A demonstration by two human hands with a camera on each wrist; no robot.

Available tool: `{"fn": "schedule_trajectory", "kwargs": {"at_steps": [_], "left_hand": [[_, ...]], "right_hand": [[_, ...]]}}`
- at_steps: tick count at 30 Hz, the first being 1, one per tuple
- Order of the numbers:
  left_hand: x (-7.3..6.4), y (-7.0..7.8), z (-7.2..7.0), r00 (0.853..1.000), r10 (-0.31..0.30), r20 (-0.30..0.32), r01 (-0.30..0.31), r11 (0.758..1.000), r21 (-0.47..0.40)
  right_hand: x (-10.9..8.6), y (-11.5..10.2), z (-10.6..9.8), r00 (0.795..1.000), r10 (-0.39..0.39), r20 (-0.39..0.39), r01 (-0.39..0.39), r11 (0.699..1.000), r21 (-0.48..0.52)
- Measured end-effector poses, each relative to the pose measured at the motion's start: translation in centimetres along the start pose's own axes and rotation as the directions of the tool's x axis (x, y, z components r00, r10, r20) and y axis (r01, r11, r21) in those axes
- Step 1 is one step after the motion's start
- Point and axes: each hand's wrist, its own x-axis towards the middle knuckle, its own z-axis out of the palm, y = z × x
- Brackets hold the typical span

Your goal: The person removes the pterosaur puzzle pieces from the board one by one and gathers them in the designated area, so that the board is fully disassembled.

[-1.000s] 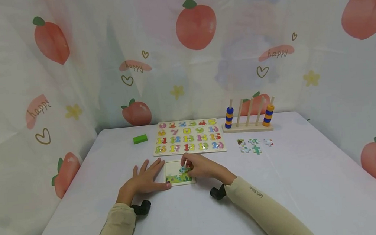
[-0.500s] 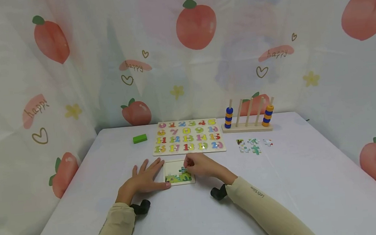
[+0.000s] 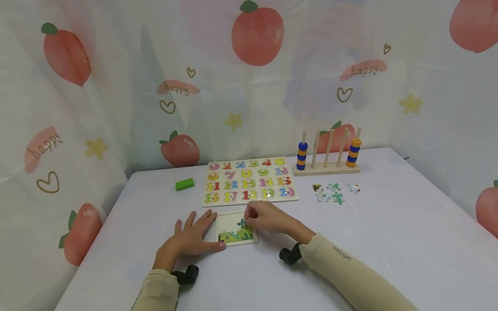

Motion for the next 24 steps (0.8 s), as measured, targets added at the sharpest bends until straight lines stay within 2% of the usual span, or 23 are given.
{"fn": "schedule_trajectory", "kwargs": {"at_steps": [10, 17, 24], "left_hand": [[-0.2, 0.2, -0.1, 1.0, -0.003, -0.003, 0.003, 1.0, -0.011], [0.6, -0.7, 0.7, 1.0, 0.011, -0.024, -0.012, 1.0, -0.022], [0.0, -0.2, 0.1, 1.0, 0.018, -0.007, -0.018, 0.999, -0.036]], "right_hand": [[-0.6, 0.5, -1.2, 0.997, -0.03, -0.067, 0.032, 0.999, 0.021], [-1.2, 1.0, -2.5, 0.997, -0.005, -0.078, 0.011, 0.998, 0.065], [-1.9, 1.7, -3.6, 0.995, 0.02, -0.098, -0.016, 0.999, 0.047]]}}
